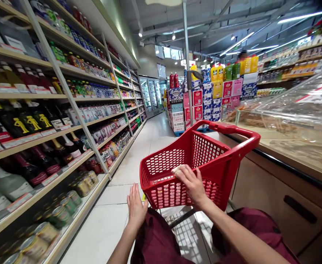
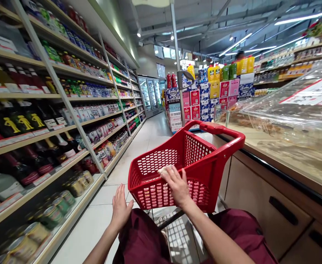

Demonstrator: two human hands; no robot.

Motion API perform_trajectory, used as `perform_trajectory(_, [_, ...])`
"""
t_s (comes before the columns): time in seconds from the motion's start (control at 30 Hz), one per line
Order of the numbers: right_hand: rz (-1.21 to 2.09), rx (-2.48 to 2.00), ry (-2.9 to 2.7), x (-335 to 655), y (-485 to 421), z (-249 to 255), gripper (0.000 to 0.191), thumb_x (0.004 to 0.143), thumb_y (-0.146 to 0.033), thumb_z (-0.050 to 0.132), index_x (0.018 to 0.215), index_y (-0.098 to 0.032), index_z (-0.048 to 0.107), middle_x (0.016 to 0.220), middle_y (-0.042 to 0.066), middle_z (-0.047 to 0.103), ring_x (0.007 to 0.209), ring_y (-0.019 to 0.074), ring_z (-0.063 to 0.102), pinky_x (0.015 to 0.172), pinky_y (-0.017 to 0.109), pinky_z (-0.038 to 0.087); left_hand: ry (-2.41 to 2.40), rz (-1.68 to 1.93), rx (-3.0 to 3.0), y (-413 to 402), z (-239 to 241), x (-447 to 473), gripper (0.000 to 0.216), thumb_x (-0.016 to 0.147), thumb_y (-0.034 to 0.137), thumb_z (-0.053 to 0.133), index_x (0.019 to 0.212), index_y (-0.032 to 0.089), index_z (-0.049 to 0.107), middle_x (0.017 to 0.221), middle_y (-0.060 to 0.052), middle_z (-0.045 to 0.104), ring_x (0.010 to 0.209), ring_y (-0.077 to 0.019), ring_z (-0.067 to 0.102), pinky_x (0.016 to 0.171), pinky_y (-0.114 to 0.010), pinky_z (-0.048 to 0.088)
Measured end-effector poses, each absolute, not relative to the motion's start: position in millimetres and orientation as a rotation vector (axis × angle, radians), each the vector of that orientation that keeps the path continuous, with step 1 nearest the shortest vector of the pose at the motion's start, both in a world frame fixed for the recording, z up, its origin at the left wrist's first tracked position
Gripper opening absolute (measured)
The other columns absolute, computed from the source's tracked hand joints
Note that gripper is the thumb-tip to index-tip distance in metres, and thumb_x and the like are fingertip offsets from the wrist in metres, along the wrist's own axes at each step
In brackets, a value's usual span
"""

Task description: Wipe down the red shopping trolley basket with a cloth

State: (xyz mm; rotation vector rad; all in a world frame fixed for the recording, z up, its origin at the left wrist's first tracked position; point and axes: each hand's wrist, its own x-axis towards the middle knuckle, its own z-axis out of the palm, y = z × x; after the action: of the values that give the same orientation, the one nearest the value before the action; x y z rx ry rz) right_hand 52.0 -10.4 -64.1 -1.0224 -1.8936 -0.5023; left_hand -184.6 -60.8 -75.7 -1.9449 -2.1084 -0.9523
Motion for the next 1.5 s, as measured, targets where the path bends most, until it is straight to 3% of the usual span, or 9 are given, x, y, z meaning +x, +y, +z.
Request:
perform_trajectory(0.27, [-0.522, -0.657, -2.080, -29.4, -25.4, -96.2, 0.032, 0.088, -0.021, 0.039, 0.117, -0.023, 0.053, 0.122, 0.002, 0.055, 0.125, 0.0180, 0.035, 0.106, 0.041, 0.022, -2.003, -1.162, -2.019, -66.4, -102.6, -179.6, 0.074, 0.063, 0.005, 0.038, 0.135, 0.008, 0.020, 0.140, -0.018, 0.029, 0.131, -0.0262, 0.022, 0.106, -0.046, 0.023])
perform_trajectory(0.47, [-0.475, -0.600, -2.170, 0.9, -43.5, -125.5, 0.030, 0.088, -0.017, 0.038, 0.111, -0.021, 0.057, 0.113, 0.002, 0.061, 0.117, 0.0137, 0.044, 0.100, 0.034, 0.034, -2.044, -1.121, -1.961, -79.6, -110.4, -191.4, 0.067, 0.068, 0.007, 0.037, 0.133, 0.006, 0.023, 0.137, -0.020, 0.032, 0.129, -0.0273, 0.026, 0.105, -0.047, 0.025])
perform_trajectory(0.63, [-0.440, -0.668, -2.002, 4.7, -34.1, -79.3, 0.038, 0.088, -0.013, 0.035, 0.121, -0.022, 0.050, 0.120, 0.004, 0.057, 0.124, 0.0189, 0.036, 0.104, 0.046, 0.028, -1.814, -1.183, -1.985, -75.2, -87.2, -161.8, 0.064, 0.075, 0.012, 0.037, 0.136, 0.013, 0.017, 0.139, -0.016, 0.029, 0.131, -0.0244, 0.023, 0.106, -0.048, 0.023])
perform_trajectory(0.83, [-0.472, -0.682, -2.053, 23.4, -43.7, -108.1, 0.031, 0.088, -0.018, 0.038, 0.113, -0.024, 0.056, 0.111, 0.000, 0.062, 0.114, 0.0137, 0.048, 0.101, 0.037, 0.033, -1.736, -1.080, -2.124, -78.0, -79.0, -136.6, 0.065, 0.076, 0.009, 0.036, 0.137, 0.016, 0.015, 0.139, -0.016, 0.031, 0.130, -0.0243, 0.024, 0.104, -0.050, 0.022])
perform_trajectory(1.03, [-0.470, -0.782, -1.942, 50.7, -41.1, -79.6, 0.039, 0.087, -0.011, 0.033, 0.121, -0.021, 0.050, 0.122, 0.005, 0.055, 0.125, 0.0192, 0.035, 0.103, 0.046, 0.026, -1.622, -1.058, -2.106, -72.4, -74.4, -112.7, 0.065, 0.077, 0.009, 0.036, 0.137, 0.015, 0.013, 0.139, -0.017, 0.031, 0.131, -0.0250, 0.022, 0.104, -0.051, 0.020])
perform_trajectory(1.2, [-0.456, -0.821, -2.057, 63.8, -46.6, -101.8, 0.037, 0.086, -0.010, 0.035, 0.113, -0.025, 0.056, 0.111, 0.002, 0.062, 0.112, 0.0138, 0.050, 0.097, 0.035, 0.037, -1.560, -0.954, -2.175, -72.2, -69.2, -101.6, 0.067, 0.075, 0.005, 0.035, 0.137, 0.014, 0.013, 0.139, -0.017, 0.032, 0.131, -0.0244, 0.022, 0.104, -0.052, 0.018])
perform_trajectory(1.37, [-0.525, -0.873, -1.965, 85.4, -41.8, -84.3, 0.041, 0.086, -0.011, 0.034, 0.123, -0.022, 0.048, 0.125, 0.005, 0.052, 0.126, 0.0196, 0.034, 0.104, 0.045, 0.025, -1.530, -0.913, -2.151, -68.4, -63.7, -91.4, 0.067, 0.074, 0.005, 0.037, 0.137, 0.011, 0.014, 0.138, -0.019, 0.032, 0.131, -0.0256, 0.022, 0.104, -0.054, 0.016])
perform_trajectory(1.5, [-0.608, -0.844, -1.965, 95.1, -37.0, -92.7, 0.038, 0.086, -0.009, 0.034, 0.117, -0.021, 0.054, 0.118, 0.002, 0.058, 0.123, 0.0154, 0.038, 0.105, 0.037, 0.025, -1.489, -0.828, -2.177, -66.2, -59.2, -77.3, 0.071, 0.072, 0.003, 0.038, 0.137, 0.011, 0.013, 0.140, -0.019, 0.030, 0.132, -0.0268, 0.020, 0.104, -0.055, 0.017])
